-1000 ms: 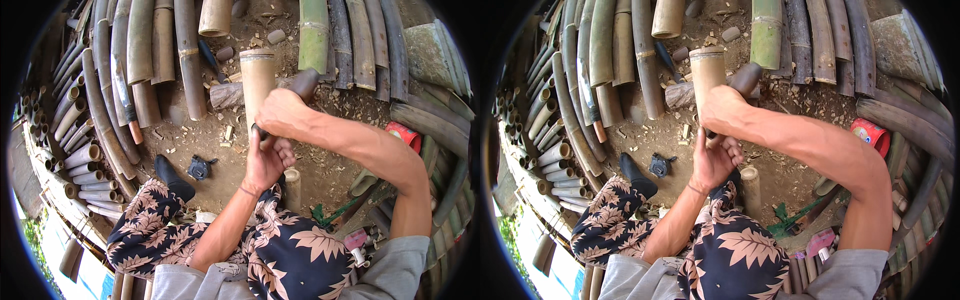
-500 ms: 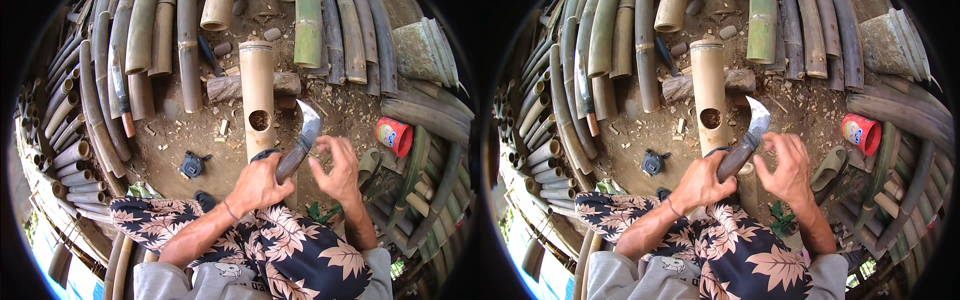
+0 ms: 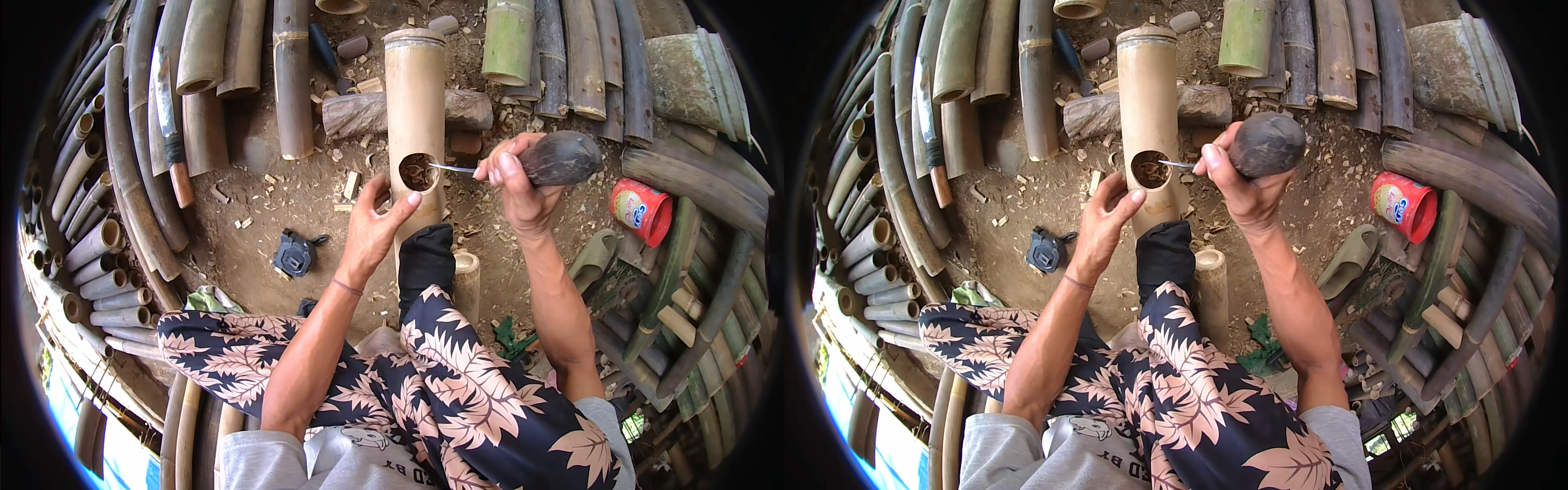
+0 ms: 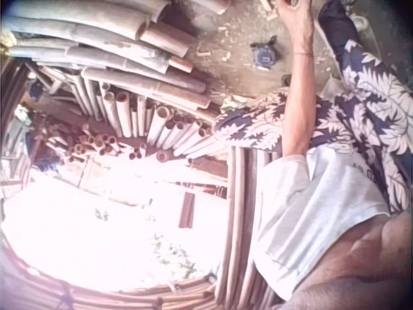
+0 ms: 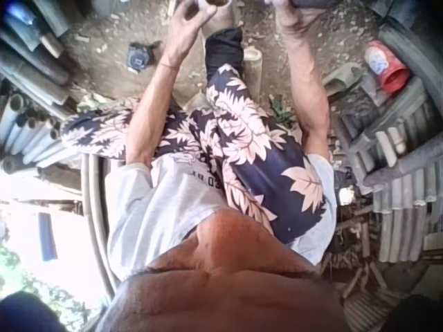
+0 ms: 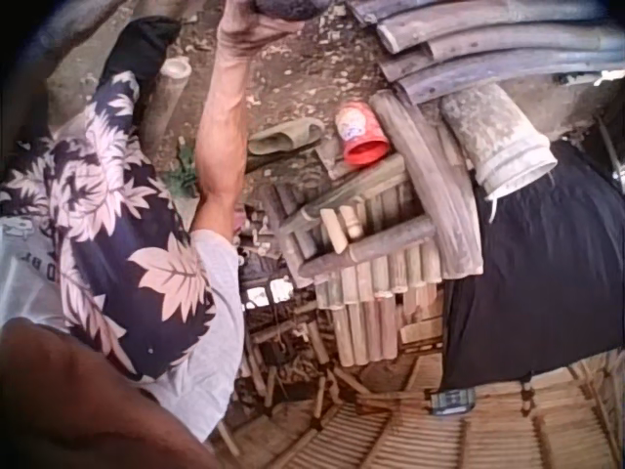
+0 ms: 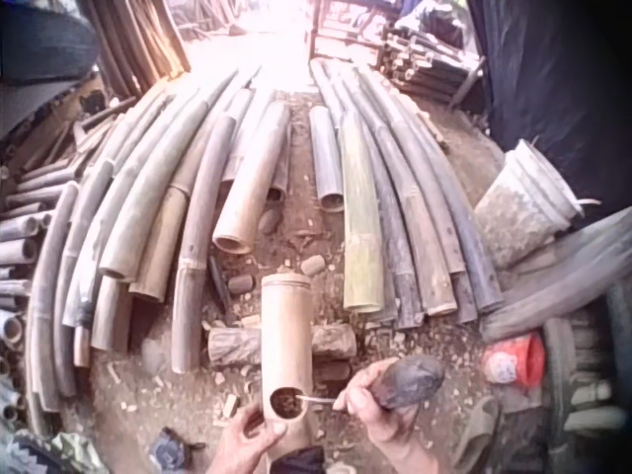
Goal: The person cuts a hole into a bamboo section using a knife and a wooden mallet, then smooths the interior of the hole with a curved blade and checks the fit of another bamboo pole.
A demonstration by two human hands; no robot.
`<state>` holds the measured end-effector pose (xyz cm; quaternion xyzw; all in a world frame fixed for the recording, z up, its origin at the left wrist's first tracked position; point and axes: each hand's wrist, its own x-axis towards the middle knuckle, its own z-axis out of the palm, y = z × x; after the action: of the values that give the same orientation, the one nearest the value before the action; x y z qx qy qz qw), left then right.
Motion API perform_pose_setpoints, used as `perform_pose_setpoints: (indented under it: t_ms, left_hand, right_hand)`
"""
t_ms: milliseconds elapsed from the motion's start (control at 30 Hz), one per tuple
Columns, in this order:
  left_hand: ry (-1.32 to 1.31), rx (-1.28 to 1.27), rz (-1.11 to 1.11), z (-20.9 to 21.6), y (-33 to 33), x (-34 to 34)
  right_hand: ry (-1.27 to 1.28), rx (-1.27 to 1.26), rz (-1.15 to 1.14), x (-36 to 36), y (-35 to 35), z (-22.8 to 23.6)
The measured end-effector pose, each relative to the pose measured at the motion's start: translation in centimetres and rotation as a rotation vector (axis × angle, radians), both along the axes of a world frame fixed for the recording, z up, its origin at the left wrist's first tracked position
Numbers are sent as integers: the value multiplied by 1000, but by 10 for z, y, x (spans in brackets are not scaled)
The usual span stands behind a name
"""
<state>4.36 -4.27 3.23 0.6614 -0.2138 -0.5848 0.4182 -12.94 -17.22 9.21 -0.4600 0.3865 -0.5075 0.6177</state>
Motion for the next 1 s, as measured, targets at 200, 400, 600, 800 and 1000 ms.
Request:
perform_pose_setpoints:
  t_ms: [200, 400, 600, 800, 1000]
  left_hand:
    - [-79, 3, -60, -12, -13, -24]
    - [-81, -44, -44, -19, -14, -27]
    - [41, -38, 3, -24, -13, -30]
    - [141, -22, -8, -21, -14, -23]
    - [422, -47, 31, -16, -12, -13]
  right_hand:
    - [143, -144, 69, 0, -7, -10]
    - [20, 89, -63, -4, -5, -12]
    - [-44, 346, -283, -13, -6, -16]
    - [-83, 468, -302, -20, -5, -16]
    - [262, -458, 240, -6, 50, 9]
